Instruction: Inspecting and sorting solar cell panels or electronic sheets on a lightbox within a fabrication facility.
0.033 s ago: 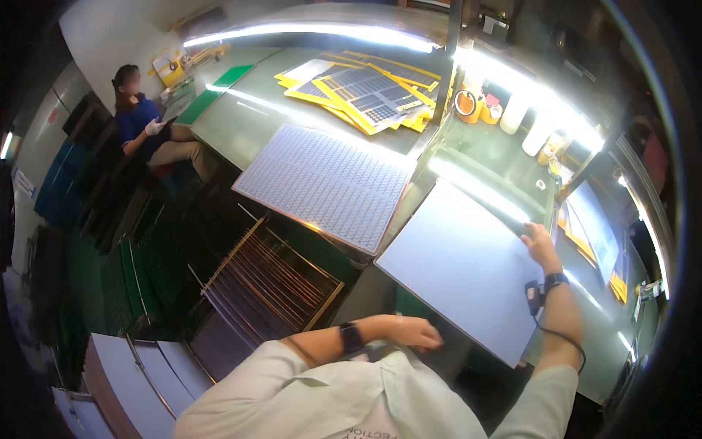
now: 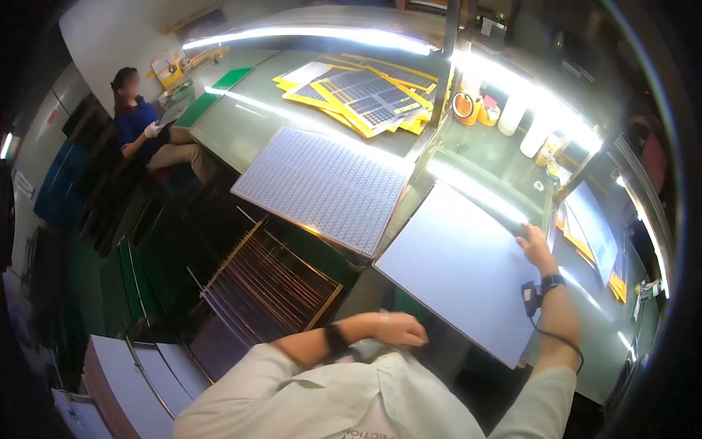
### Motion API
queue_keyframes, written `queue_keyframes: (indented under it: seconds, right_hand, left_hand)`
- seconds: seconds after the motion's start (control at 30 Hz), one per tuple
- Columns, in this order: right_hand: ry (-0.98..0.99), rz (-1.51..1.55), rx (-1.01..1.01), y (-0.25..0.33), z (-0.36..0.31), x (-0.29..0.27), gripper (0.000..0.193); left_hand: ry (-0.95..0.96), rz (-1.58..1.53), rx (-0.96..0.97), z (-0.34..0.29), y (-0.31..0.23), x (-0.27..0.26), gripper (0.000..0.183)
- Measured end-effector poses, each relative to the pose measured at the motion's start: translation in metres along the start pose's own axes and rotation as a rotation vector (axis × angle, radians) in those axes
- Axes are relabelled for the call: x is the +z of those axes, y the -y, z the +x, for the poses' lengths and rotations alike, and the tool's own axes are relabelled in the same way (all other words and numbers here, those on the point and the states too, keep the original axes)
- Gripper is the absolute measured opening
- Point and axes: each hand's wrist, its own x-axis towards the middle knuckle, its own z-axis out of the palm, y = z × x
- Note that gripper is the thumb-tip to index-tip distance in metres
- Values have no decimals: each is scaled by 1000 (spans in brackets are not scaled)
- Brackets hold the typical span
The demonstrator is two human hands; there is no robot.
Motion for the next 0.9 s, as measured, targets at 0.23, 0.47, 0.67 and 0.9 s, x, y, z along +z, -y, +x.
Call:
queue_keyframes:
  seconds: [0.23, 0.47, 0.67, 0.9]
  right_hand:
    - [182, 249, -124, 74, -10, -41, 41]
    - [401, 285, -171, 149, -29, -66, 37]
    - [434, 270, -206, 164, -28, -69, 35]
    - [333, 294, -264, 196, -10, -70, 32]
  left_hand:
    - [-1146, 989, -668, -190, 16, -104, 67]
    - [-986, 1092, -521, -199, 98, -152, 60]
    - [-1143, 1271, -190, -222, 99, -156, 42]
    - [-1471, 1288, 78, -263, 7, -163, 16]
